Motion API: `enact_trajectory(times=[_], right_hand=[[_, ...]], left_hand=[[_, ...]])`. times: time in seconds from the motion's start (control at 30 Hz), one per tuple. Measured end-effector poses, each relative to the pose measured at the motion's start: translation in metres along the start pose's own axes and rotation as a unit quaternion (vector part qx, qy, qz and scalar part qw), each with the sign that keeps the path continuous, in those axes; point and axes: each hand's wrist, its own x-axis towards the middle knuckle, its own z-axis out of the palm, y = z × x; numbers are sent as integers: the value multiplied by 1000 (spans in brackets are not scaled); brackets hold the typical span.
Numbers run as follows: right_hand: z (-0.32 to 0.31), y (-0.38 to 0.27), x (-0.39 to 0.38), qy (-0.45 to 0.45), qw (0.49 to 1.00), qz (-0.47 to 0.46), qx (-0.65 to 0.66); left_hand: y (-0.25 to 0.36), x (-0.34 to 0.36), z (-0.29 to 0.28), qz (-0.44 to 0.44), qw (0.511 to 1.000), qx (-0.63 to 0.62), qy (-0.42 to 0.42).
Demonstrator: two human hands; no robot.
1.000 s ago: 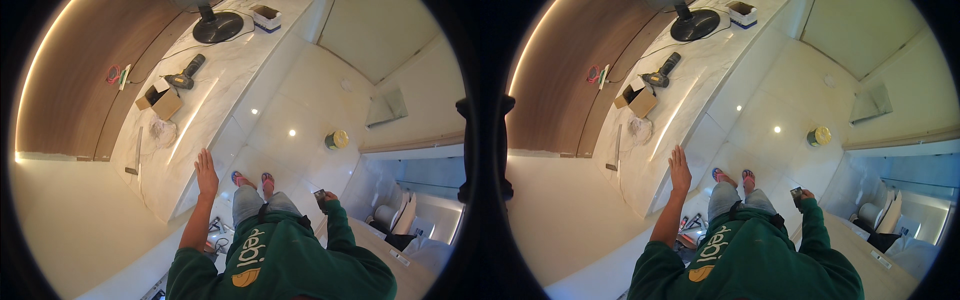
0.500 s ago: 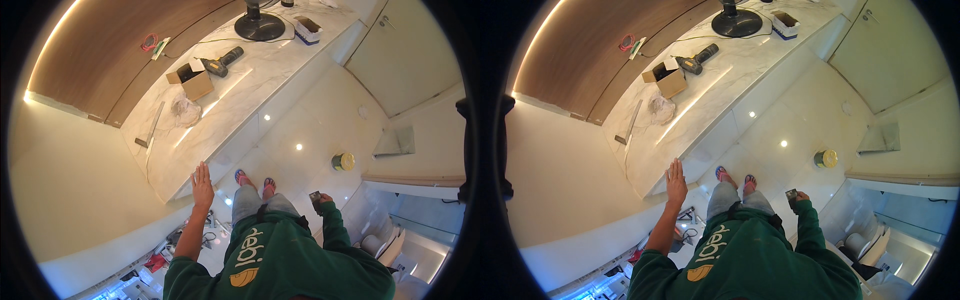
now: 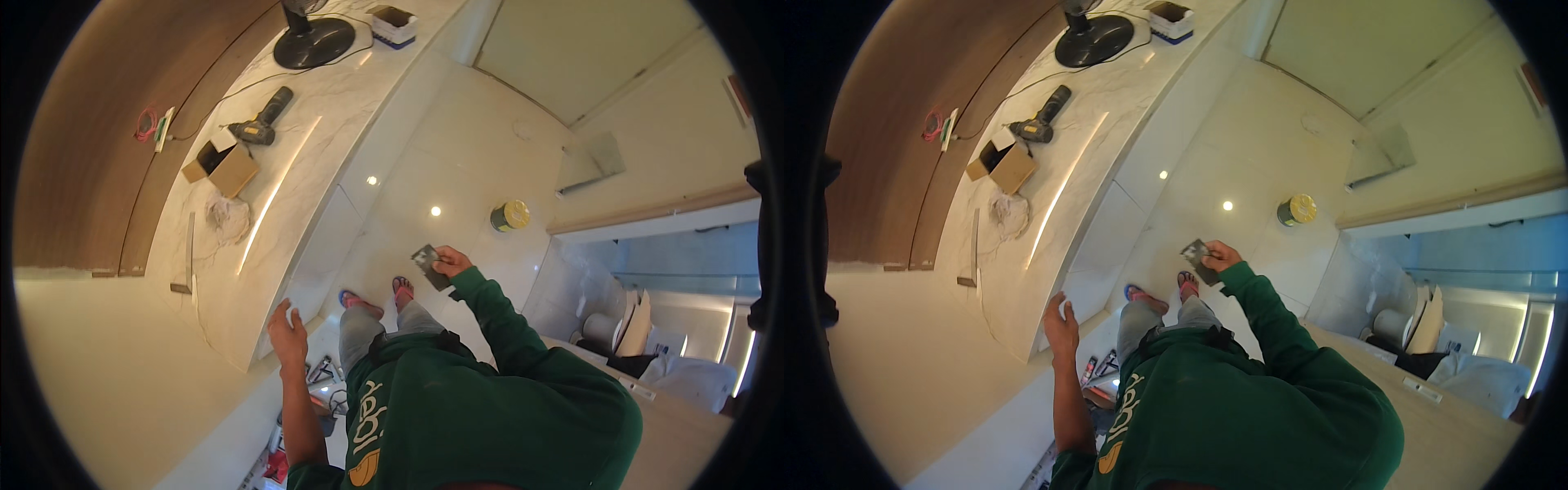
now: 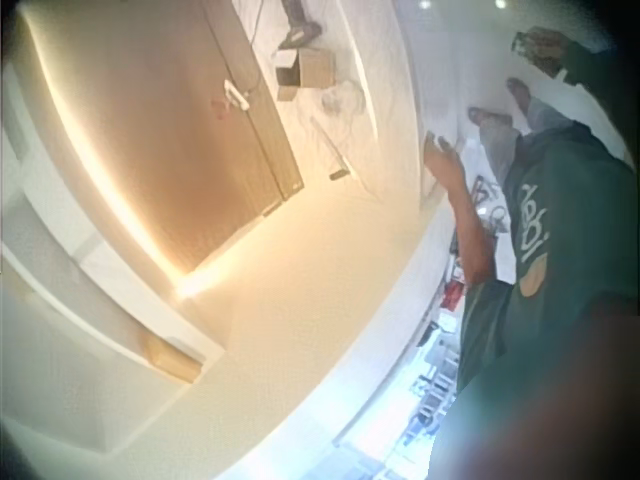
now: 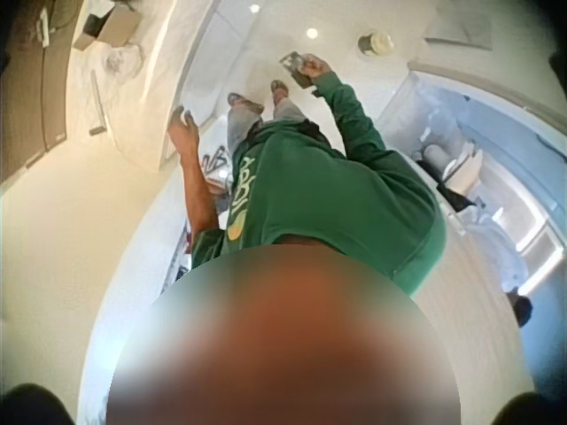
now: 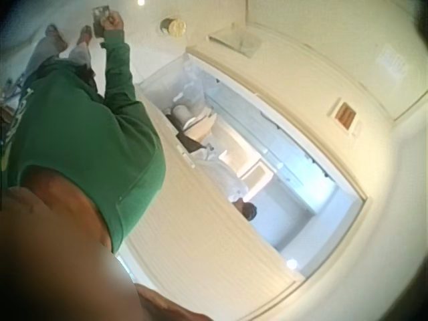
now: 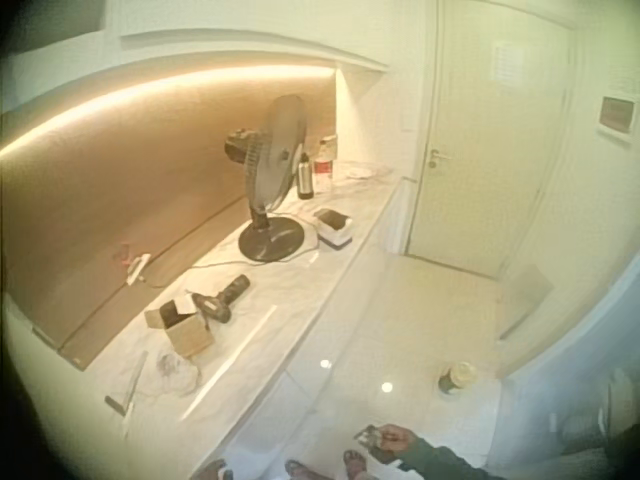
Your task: The person uses a cordless drill to fasten a wooden panel to a wall, then sits on the floor to handle a sanding block and a phone. The person then stands and sands the edge of a marble countertop with the sanding block.
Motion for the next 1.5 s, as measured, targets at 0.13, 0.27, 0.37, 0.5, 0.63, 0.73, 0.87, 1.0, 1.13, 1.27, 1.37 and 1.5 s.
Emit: enact_trajectory(times=[0.13, 0.27, 0.37, 0.5, 0.63, 0.73, 0.87, 1.0, 1.13, 1.27, 1.37, 1.5], right_hand=[[72, -48, -20, -69, 994, -40, 72], [136, -67, -43, -81, 996, 15, 21], [180, -59, -59, -74, 993, -9, 93], [236, -33, -61, -22, 987, 17, 161], [284, -3, -35, 12, 980, 34, 196], [319, 26, 9, 81, 982, -7, 169], [356, 61, 85, 241, 960, -144, -21], [398, 71, 127, 433, 847, -207, -231], [442, 61, 142, 426, 861, -187, -208], [477, 58, 130, 396, 884, -175, -179], [496, 62, 100, 352, 900, -164, -197], [503, 64, 68, 316, 904, -153, -245]], left_hand=[[61, 31, 14, 61, 963, -204, -166], [100, 35, 32, 120, 913, -310, -237], [85, 40, 29, 156, 899, -294, -284], [15, 74, 6, 195, 938, -226, -175], [-67, 150, -15, 122, 987, -60, 85], [-110, 172, -17, 135, 984, 92, 71], [-127, 178, -9, 140, 979, 135, 60], [-125, 177, -7, 139, 979, 125, 79], [-122, 179, -10, 122, 982, 131, 61], [-123, 179, -10, 120, 981, 139, 60], [-123, 180, -9, 113, 983, 132, 60], [-122, 181, -10, 111, 982, 139, 57]])
